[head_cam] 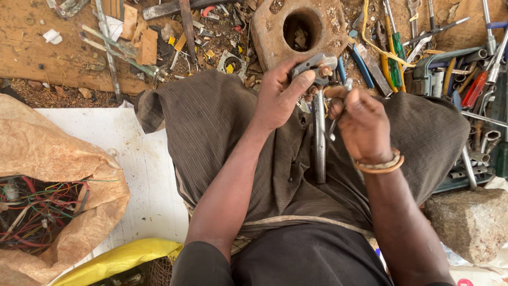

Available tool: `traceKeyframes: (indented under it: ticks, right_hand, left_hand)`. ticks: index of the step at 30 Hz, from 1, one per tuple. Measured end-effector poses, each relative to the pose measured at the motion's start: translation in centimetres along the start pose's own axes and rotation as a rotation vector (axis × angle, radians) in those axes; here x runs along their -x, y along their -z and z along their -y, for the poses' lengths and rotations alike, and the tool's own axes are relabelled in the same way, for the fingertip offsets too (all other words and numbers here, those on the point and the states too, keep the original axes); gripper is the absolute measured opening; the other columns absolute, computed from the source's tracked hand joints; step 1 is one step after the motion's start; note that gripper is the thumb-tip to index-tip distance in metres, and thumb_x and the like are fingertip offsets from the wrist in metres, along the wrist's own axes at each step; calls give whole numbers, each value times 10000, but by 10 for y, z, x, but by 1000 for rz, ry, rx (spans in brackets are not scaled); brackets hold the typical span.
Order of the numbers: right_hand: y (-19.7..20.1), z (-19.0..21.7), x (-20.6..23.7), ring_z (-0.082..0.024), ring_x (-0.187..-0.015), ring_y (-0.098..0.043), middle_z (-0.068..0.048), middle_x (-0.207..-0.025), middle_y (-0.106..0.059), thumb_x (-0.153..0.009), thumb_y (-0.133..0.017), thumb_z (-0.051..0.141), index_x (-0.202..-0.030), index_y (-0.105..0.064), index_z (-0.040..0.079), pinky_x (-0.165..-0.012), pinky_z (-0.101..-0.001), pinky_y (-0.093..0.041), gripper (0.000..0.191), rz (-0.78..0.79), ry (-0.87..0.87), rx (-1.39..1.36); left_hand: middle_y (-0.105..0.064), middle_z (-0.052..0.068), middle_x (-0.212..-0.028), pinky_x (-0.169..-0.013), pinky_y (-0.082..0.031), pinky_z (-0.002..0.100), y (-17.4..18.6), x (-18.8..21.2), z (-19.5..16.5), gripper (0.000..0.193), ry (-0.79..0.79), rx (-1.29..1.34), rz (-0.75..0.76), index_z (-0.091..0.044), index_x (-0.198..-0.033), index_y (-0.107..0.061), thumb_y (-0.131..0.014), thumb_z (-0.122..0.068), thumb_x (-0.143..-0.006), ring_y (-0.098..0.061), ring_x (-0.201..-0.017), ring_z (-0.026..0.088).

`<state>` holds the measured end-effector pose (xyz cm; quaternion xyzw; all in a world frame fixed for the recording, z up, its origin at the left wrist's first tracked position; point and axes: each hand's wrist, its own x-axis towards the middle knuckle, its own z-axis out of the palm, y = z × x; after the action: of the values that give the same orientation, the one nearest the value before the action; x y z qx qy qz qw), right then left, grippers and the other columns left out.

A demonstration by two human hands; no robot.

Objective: The person uses a hammer and chisel to break apart a metal component, then uses pliers and a wrench to manipulate and tighten parts of the disassembled piece. The person works on a small metal part on a cluttered workbench.

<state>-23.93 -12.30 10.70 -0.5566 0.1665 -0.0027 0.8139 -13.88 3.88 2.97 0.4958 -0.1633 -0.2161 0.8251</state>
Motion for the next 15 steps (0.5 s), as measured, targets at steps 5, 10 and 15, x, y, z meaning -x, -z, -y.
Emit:
traceKeyframes:
  ticks: [5,10,15]
  right_hand:
    - [0,-6,10,-70,-732,-566,-3,-854,-653,-1148,-549,264,-1216,-728,22,-656,-211,-463,309,-144,184,420]
    - [-2,-1,-1,-74,-593,-565,-10,-731,-667,-1099,-601,335,-1023,-755,40,-502,-232,-440,342,-147,235,952]
    - [-11,3,-5,-75,-626,-590,-20,-733,-665,-1093,-612,386,-997,-746,48,-539,-228,-469,376,-87,137,853]
  left_hand:
    - [-726,19,-966,-708,-577,248,-2,1,2,464,6,-46,-6,-63,-1367,-647,-632,-412,-1061,-682,-822,71]
    - [-752,28,-1013,-774,-569,253,-4,0,-5,444,-41,-141,32,-61,-1349,-661,-592,-413,-1087,-697,-883,73]
    - [-762,32,-1035,-847,-570,269,-6,3,-14,436,-98,-183,25,-62,-1344,-659,-549,-428,-1133,-713,-949,83]
